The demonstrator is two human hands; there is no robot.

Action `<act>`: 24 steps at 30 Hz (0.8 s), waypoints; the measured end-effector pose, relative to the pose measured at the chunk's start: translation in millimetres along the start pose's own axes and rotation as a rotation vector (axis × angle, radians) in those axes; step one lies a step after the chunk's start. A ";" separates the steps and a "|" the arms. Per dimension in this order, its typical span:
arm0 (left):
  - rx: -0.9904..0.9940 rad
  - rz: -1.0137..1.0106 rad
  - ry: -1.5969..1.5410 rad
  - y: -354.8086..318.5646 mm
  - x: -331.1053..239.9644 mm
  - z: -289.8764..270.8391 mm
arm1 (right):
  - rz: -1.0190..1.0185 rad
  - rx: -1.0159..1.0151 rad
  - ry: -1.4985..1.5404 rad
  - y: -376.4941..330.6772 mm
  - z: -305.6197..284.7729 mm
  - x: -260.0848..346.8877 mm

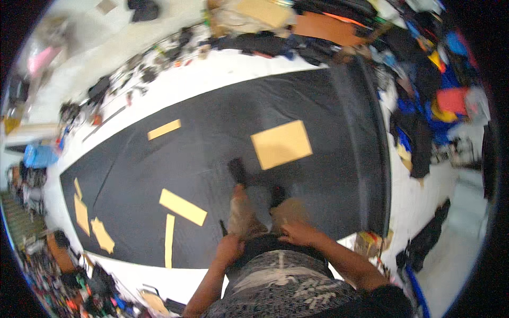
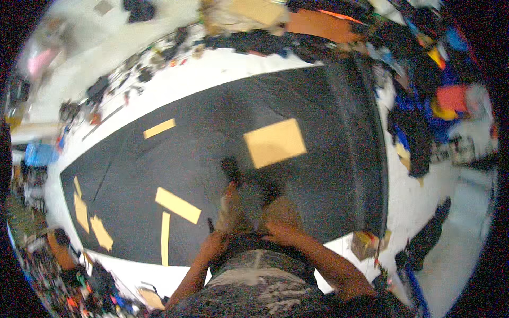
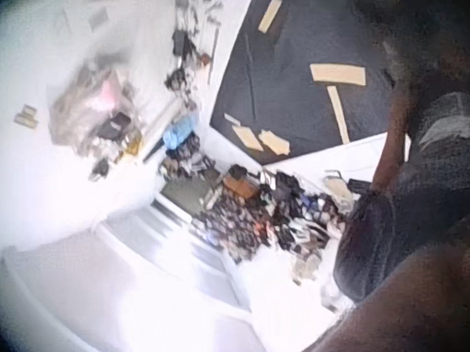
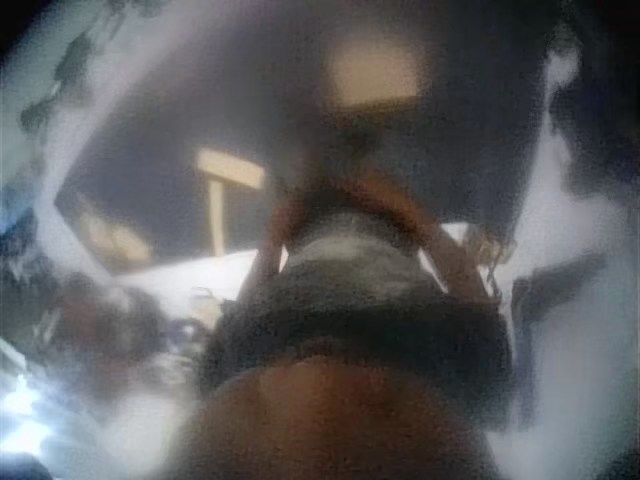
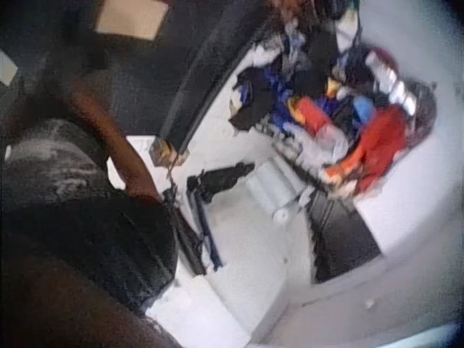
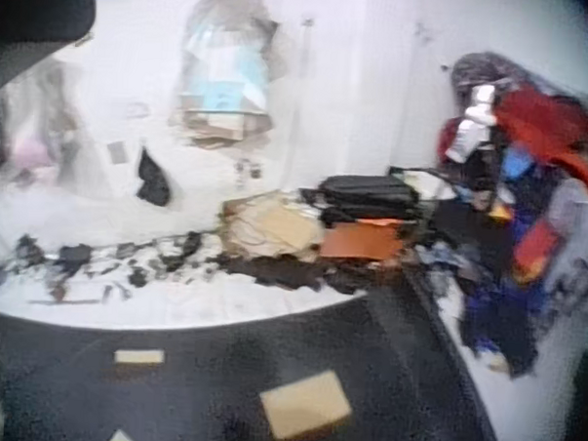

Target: The person places rectangular cardboard templates on a large black fabric sheet and uses a pencil to trace their outlines. The person repositions the templates multiple times to mark several sections of the fabric.

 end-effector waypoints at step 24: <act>0.093 -0.185 -0.848 498.8 231.7 -155.8 | 0.675 -0.815 0.146 196.0 -11.6 -268.7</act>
Point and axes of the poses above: each hand's wrist, its own y-axis towards the middle knuckle, its own z-axis out of the palm, x = y × z, the point moved 4 cm from there along y, towards the middle knuckle, and after that the axes turned 11 degrees about -y, right-handed, at the moved point
